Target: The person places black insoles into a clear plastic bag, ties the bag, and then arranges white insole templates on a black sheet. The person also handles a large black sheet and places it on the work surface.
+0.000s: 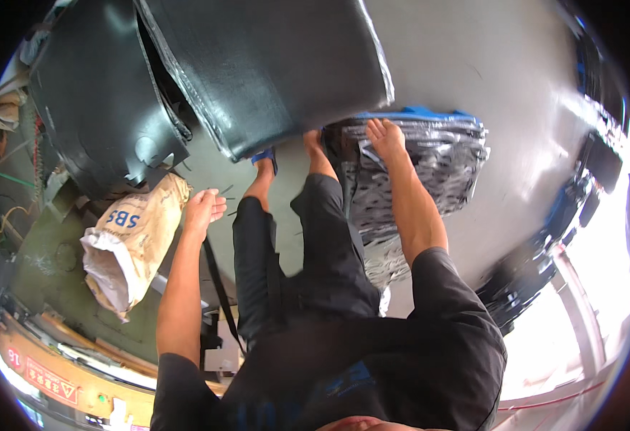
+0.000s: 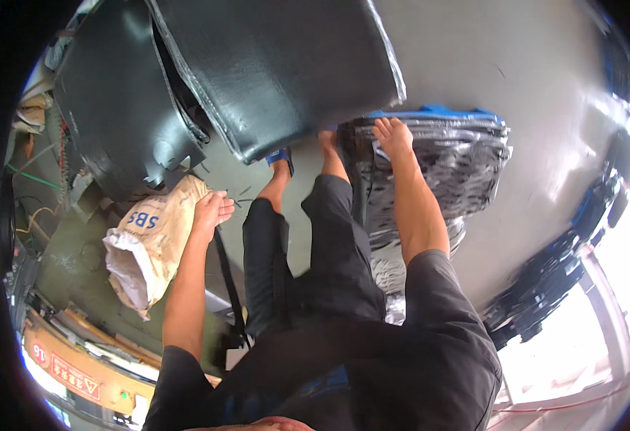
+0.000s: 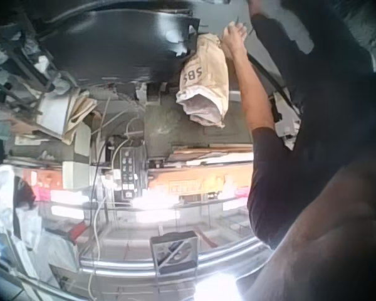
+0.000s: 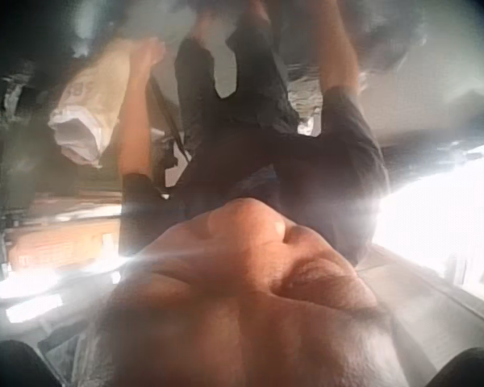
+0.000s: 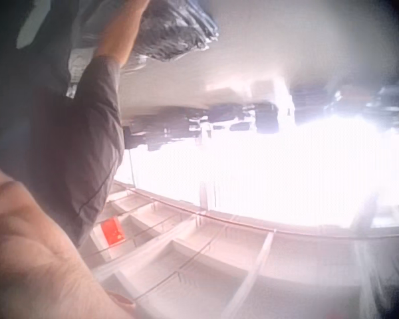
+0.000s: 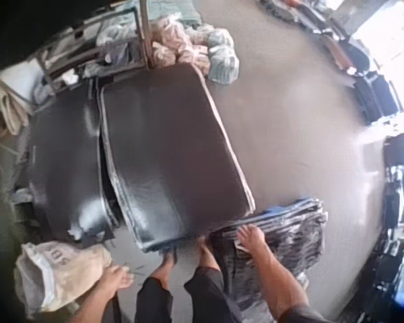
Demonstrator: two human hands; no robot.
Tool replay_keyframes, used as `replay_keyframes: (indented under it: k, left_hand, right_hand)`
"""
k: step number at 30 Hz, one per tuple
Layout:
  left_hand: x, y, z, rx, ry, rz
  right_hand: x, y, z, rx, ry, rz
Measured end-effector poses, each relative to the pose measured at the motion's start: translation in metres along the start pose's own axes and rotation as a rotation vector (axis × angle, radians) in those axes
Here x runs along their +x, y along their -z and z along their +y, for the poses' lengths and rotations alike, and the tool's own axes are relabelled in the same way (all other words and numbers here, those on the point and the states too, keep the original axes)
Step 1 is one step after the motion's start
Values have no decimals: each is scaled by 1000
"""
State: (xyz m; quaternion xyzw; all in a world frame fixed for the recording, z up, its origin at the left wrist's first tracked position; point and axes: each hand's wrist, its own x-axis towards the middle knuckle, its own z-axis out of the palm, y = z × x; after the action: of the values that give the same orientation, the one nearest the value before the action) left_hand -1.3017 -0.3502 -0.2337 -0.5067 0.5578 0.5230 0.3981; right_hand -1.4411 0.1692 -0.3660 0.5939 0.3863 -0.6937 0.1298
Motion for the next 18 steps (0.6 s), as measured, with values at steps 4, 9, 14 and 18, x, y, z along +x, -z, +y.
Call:
replay_keyframes:
  k: [4,9,14,18]
  left_hand:
    - [61,-24,-7,-93,56,15]
    - [96,-42,-16,-154,95,2]
    - [121,-56,-8,-142,47,123]
    - [149,-57,14,315,-155,346]
  right_hand:
    - [74,-24,21,-43,-45,126]
    - [101,-28,17,-7,-106,364]
    - [62,-74,-20,-465,-90,35]
    - [-16,-157,-69,-1189,167,-161]
